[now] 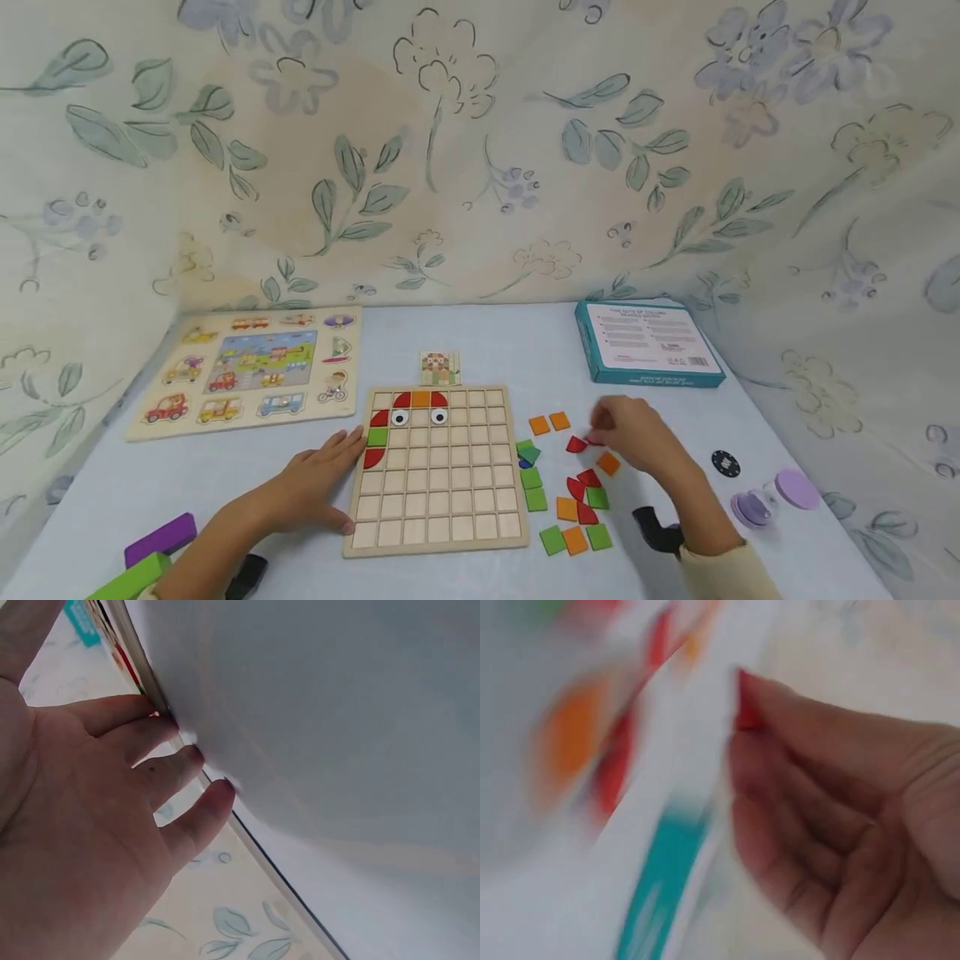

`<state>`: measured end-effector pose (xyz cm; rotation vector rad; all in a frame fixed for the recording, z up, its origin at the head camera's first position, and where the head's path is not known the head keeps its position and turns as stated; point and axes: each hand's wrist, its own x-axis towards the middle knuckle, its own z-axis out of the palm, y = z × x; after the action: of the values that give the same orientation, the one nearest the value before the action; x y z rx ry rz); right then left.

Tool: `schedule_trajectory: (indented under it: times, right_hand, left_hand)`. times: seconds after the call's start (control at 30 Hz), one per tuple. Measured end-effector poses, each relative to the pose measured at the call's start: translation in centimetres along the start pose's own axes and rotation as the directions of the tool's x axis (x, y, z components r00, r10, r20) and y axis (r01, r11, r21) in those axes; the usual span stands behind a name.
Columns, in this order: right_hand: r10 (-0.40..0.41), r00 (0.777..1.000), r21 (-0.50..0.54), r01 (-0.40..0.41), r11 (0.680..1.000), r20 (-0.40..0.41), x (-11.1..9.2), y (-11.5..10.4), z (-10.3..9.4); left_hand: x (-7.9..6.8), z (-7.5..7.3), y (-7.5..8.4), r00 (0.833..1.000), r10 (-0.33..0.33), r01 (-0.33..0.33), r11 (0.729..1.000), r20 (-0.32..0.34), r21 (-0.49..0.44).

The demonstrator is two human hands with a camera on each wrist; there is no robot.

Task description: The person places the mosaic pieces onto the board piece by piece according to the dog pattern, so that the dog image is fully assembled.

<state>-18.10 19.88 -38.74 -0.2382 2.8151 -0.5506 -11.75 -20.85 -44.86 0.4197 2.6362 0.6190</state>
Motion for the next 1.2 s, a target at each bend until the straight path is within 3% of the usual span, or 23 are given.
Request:
schedule_trajectory:
  times: [0.1,0.2,0.27,0.33,0.5,0.7,0.9,1.0,1.1,1.2]
  right_hand:
    - [-0.166,0.986,0.045,0.167,0.985,-0.021,2.3,-5.9,1.2]
    - [-0.351,0.936,0.054,0.35,0.935,0.007,4.7,-11.1,3.5]
    - [-0.415,0.909,0.053,0.413,0.909,0.04,6.0,-13.3,5.1]
    - [-0.435,0.898,0.026,0.434,0.9,0.065,7.0,-14.5,6.5]
    - [-0.414,0.906,-0.076,0.421,0.904,0.092,8.2,-14.8,8.3]
    - [-0.424,0.901,-0.066,0.43,0.9,0.094,8.4,-14.3,8.2]
    - [-0.443,0.889,-0.097,0.454,0.886,0.112,8.8,-15.6,9.1]
    - [-0.448,0.887,-0.061,0.456,0.888,0.112,8.6,-16.2,8.8]
    - [-0.421,0.904,-0.035,0.424,0.905,0.071,7.6,-15.1,7.1]
    - [-0.317,0.948,-0.08,0.317,0.945,0.022,5.9,-12.0,4.7]
  left_hand:
    - [0.1,0.1,0.2,1.0,0.002,-0.002,1.0,-0.004,-0.008]
    - [0.4,0.4,0.4,1.0,0.006,-0.006,1.0,-0.006,-0.016]
    - [0.6,0.7,0.5,1.0,0.009,-0.009,1.0,0.001,-0.021]
    - [0.8,1.1,0.7,1.0,0.016,-0.015,1.0,0.013,-0.026]
    - [1.1,1.6,0.9,0.998,0.054,-0.054,0.998,0.027,-0.008]
    - [1.5,1.2,1.2,0.998,0.056,-0.057,0.998,0.026,0.015]
    - [0.7,0.9,0.6,1.0,0.027,-0.027,0.999,-0.014,0.026]
    - [0.3,0.8,0.2,1.0,-0.005,0.005,1.0,-0.017,0.029]
    - [0.2,0.5,0.0,1.0,-0.018,0.018,0.999,-0.012,0.034]
    - [0.1,0.4,-0.1,1.0,-0.013,0.013,0.999,-0.014,0.035]
